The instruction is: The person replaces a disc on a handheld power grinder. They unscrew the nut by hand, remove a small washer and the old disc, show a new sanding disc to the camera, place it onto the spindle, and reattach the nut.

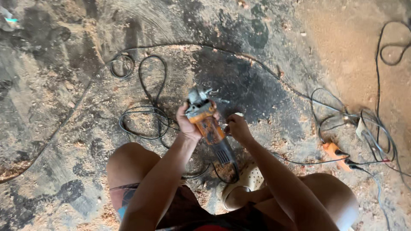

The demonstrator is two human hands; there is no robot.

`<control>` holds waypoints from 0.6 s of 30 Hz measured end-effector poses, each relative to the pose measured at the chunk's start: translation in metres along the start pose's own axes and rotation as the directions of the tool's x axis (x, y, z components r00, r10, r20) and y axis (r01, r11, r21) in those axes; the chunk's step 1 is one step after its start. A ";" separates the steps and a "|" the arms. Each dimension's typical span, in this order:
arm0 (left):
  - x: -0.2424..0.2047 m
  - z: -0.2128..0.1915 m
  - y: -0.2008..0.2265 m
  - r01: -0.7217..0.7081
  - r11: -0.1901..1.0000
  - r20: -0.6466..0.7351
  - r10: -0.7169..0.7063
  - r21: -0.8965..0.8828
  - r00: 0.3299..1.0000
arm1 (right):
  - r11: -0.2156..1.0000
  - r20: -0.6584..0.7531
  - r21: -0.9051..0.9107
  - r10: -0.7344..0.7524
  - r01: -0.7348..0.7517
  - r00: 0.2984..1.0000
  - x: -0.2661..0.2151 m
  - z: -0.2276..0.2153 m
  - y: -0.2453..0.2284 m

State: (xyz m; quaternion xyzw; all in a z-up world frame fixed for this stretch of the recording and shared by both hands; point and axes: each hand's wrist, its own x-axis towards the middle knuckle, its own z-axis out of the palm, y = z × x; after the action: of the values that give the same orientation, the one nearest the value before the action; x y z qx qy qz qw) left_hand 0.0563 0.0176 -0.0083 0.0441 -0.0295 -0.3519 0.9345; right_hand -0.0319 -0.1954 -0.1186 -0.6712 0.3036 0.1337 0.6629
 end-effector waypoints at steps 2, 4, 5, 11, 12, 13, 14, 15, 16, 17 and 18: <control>0.005 0.002 0.004 -0.023 1.000 0.117 0.023 -0.001 0.993 | 0.977 -0.063 -0.212 -0.024 0.011 0.998 0.030 -0.020 0.039; -0.005 0.006 0.007 -0.028 1.000 0.135 0.026 0.012 0.990 | 0.806 -0.144 -0.591 -0.112 0.006 0.983 0.033 -0.042 0.074; -0.007 0.009 0.008 -0.054 0.998 0.118 0.050 0.026 0.992 | 0.790 -0.214 -0.612 -0.126 -0.033 0.969 0.040 -0.049 0.080; -0.018 0.008 0.010 -0.029 1.000 0.062 0.029 -0.002 0.998 | 0.755 -0.474 -0.630 -0.189 -0.182 0.860 0.064 -0.051 0.102; -0.018 0.006 0.009 -0.014 1.000 0.066 0.015 -0.018 0.998 | 0.821 -0.526 -0.538 -0.148 -0.193 0.837 0.063 -0.048 0.106; -0.016 0.005 0.008 -0.018 1.000 0.073 0.019 -0.014 0.997 | 0.873 -0.565 -0.451 -0.117 -0.187 0.817 0.068 -0.050 0.105; -0.015 0.004 0.007 -0.022 1.000 0.079 0.023 -0.011 0.997 | 0.880 -0.561 -0.441 -0.117 -0.177 0.820 0.070 -0.053 0.105; -0.016 0.002 0.006 -0.025 1.000 0.082 0.025 -0.006 0.996 | 0.888 -0.556 -0.428 -0.112 -0.168 0.824 0.070 -0.053 0.107; -0.015 0.000 0.006 -0.019 1.000 0.095 0.020 -0.011 0.995 | 0.895 -0.551 -0.416 -0.108 -0.160 0.827 0.070 -0.053 0.108; -0.012 -0.003 0.004 -0.008 1.000 0.107 0.010 -0.016 0.994 | 0.903 -0.530 -0.407 -0.110 -0.138 0.841 0.070 -0.053 0.111; -0.012 -0.005 0.002 0.003 1.000 0.119 0.000 -0.021 0.993 | 0.910 -0.508 -0.397 -0.113 -0.116 0.854 0.070 -0.053 0.112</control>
State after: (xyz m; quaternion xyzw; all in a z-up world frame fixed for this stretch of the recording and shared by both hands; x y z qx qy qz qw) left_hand 0.0495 0.0273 -0.0128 0.0133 -0.0813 -0.3549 0.9313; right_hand -0.0548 -0.2557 -0.2457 -0.8066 0.4366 0.0089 0.3984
